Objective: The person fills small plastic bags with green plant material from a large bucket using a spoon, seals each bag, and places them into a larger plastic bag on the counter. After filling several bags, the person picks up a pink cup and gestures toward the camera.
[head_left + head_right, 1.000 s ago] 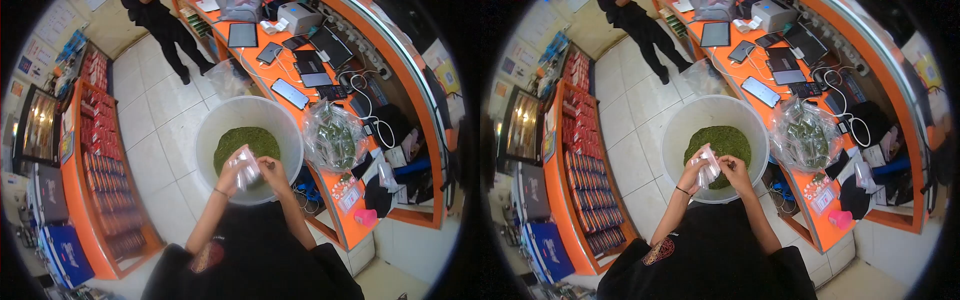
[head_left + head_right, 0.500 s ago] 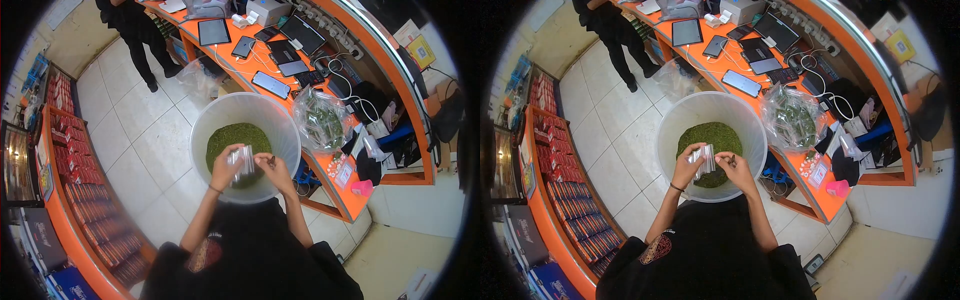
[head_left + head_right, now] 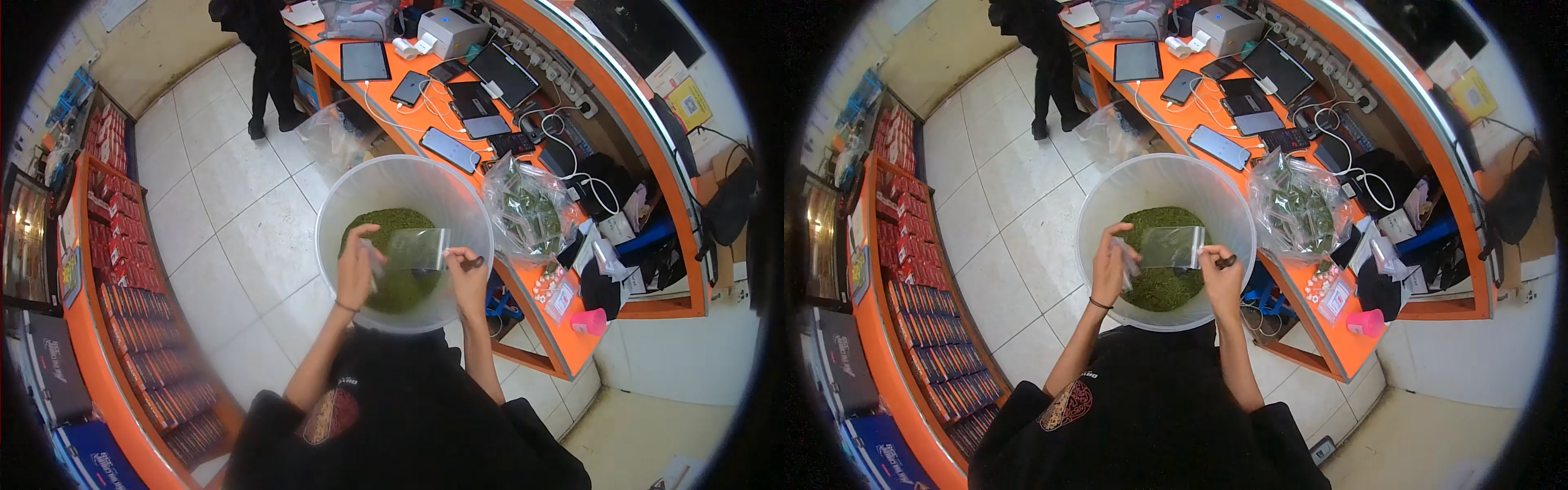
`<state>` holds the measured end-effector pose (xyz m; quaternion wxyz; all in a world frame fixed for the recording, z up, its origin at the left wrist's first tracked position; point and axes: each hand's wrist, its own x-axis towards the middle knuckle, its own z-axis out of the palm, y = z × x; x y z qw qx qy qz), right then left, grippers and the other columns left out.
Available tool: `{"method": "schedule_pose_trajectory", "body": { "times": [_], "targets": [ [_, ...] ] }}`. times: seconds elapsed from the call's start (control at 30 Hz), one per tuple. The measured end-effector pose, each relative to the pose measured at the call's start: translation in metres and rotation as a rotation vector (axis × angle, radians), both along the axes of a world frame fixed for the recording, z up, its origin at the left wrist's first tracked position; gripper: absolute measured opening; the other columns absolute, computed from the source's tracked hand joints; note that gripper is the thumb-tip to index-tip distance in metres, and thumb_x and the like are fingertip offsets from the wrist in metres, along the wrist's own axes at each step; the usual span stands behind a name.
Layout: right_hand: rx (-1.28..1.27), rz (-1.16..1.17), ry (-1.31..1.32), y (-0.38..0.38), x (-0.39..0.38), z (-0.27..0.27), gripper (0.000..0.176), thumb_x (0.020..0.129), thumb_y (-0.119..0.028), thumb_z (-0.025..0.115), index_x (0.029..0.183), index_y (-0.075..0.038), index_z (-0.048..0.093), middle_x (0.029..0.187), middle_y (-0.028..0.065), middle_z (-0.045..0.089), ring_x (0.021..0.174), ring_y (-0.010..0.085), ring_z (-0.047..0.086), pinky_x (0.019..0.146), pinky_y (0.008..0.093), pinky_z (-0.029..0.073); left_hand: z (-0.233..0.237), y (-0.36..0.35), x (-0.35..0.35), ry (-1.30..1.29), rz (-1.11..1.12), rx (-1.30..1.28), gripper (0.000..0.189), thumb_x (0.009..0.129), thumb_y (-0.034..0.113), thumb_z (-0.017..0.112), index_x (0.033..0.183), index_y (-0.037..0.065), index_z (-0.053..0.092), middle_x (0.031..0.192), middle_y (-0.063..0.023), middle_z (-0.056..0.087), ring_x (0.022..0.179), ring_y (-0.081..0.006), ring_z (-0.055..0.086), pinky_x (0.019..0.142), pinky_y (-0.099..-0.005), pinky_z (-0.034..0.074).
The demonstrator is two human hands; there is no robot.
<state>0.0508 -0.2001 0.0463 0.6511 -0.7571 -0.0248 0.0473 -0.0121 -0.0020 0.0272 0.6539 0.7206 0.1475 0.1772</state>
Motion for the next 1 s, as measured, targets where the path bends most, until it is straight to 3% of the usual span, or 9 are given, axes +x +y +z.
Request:
{"method": "schedule_pose_trajectory", "body": {
  "times": [0.2, 0.27, 0.37, 0.5, 0.6, 0.77, 0.87, 0.93, 1.0],
  "targets": [
    [0.143, -0.108, -0.013, 0.016, -0.006, -0.009, 0.009, 0.090, -0.010, 0.066, 0.092, -0.001, 0.067, 0.077, -0.0023, 0.061, 0.070, 0.0047, 0.051, 0.066, 0.0207, 0.038, 0.015, 0.012, -0.004, 0.047, -0.083, -0.773, 0.019, 0.099, 0.026, 0.051, 0.097, 0.009, 0.060, 0.066, 0.0055, 0.051, 0.055, -0.0083, 0.049, 0.053, -0.0230, 0.042],
    [0.165, -0.059, -0.011, 0.029, -0.012, -0.002, 0.009, 0.091, -0.010, 0.066, 0.091, -0.001, 0.066, 0.075, -0.0037, 0.060, 0.068, 0.0031, 0.049, 0.062, 0.0203, 0.036, 0.024, -0.014, 0.004, 0.041, -0.030, -0.009, 0.023, 0.091, 0.029, 0.068, 0.089, 0.006, 0.067, 0.070, 0.0019, 0.060, 0.061, -0.0106, 0.057, 0.060, -0.0246, 0.048],
    [0.215, 0.033, 0.029, 0.037, -0.012, -0.001, 0.007, 0.091, -0.008, 0.066, 0.088, -0.001, 0.066, 0.070, -0.0057, 0.056, 0.066, 0.0013, 0.047, 0.058, 0.0194, 0.034, 0.024, -0.026, 0.008, -0.051, -0.086, 0.077, 0.021, 0.082, 0.021, 0.079, 0.092, 0.003, 0.073, 0.078, -0.0026, 0.065, 0.069, -0.0062, 0.057, 0.062, -0.0217, 0.046],
    [0.194, 0.303, -0.031, 0.033, -0.010, -0.005, 0.005, 0.092, -0.005, 0.063, 0.089, -0.001, 0.062, 0.074, -0.0044, 0.056, 0.067, 0.0016, 0.047, 0.059, 0.0196, 0.036, 0.041, -0.017, 0.003, 0.253, -0.218, 0.059, 0.023, 0.088, 0.021, 0.072, 0.098, 0.000, 0.074, 0.086, -0.0054, 0.072, 0.080, -0.0077, 0.062, 0.071, -0.0244, 0.050],
    [0.157, 0.395, -0.043, 0.030, -0.009, -0.009, 0.006, 0.094, -0.006, 0.061, 0.091, -0.001, 0.059, 0.078, -0.0034, 0.056, 0.069, 0.0025, 0.048, 0.061, 0.0201, 0.039, 0.024, -0.014, 0.005, 0.224, -0.192, 0.087, 0.028, 0.086, 0.028, 0.073, 0.096, 0.003, 0.074, 0.075, -0.0094, 0.071, 0.069, -0.0085, 0.062, 0.066, -0.0262, 0.051],
    [0.159, 0.403, 0.142, 0.030, -0.009, 0.008, 0.011, 0.098, -0.012, 0.057, 0.095, -0.002, 0.056, 0.079, -0.0031, 0.056, 0.070, 0.0029, 0.047, 0.062, 0.0209, 0.040, 0.013, -0.014, 0.005, 0.170, -0.185, 0.037, 0.024, 0.088, 0.023, 0.069, 0.098, 0.001, 0.074, 0.080, -0.0088, 0.072, 0.072, -0.0085, 0.063, 0.066, -0.0259, 0.051],
    [0.145, 0.371, 0.117, 0.032, -0.007, -0.001, 0.014, 0.099, -0.014, 0.054, 0.096, -0.001, 0.054, 0.076, 0.0042, 0.059, 0.066, 0.0104, 0.054, 0.061, 0.0275, 0.044, 0.023, -0.015, 0.005, 0.129, -0.189, 0.247, 0.020, 0.088, 0.018, 0.069, 0.096, 0.001, 0.074, 0.084, -0.0094, 0.073, 0.076, -0.0135, 0.068, 0.067, -0.0275, 0.052],
    [-0.182, 0.388, -0.187, 0.033, -0.006, 0.003, 0.016, 0.097, -0.014, 0.053, 0.092, 0.002, 0.053, 0.073, 0.0163, 0.059, 0.064, 0.0269, 0.061, 0.062, 0.0365, 0.047, 0.027, -0.017, 0.004, 0.095, -0.174, 0.387, 0.018, 0.088, 0.018, 0.069, 0.093, 0.002, 0.074, 0.083, -0.0111, 0.073, 0.075, -0.0176, 0.070, 0.065, -0.0295, 0.053],
    [-0.293, 0.414, -0.208, 0.031, -0.004, 0.001, 0.017, 0.096, -0.014, 0.053, 0.091, 0.002, 0.053, 0.072, 0.0201, 0.058, 0.066, 0.0331, 0.061, 0.063, 0.0393, 0.047, 0.030, -0.020, 0.000, 0.135, -0.185, 0.714, 0.015, 0.084, 0.017, 0.071, 0.089, 0.003, 0.073, 0.081, -0.0117, 0.070, 0.072, -0.0274, 0.069, 0.061, -0.0349, 0.053]
  ]
}}
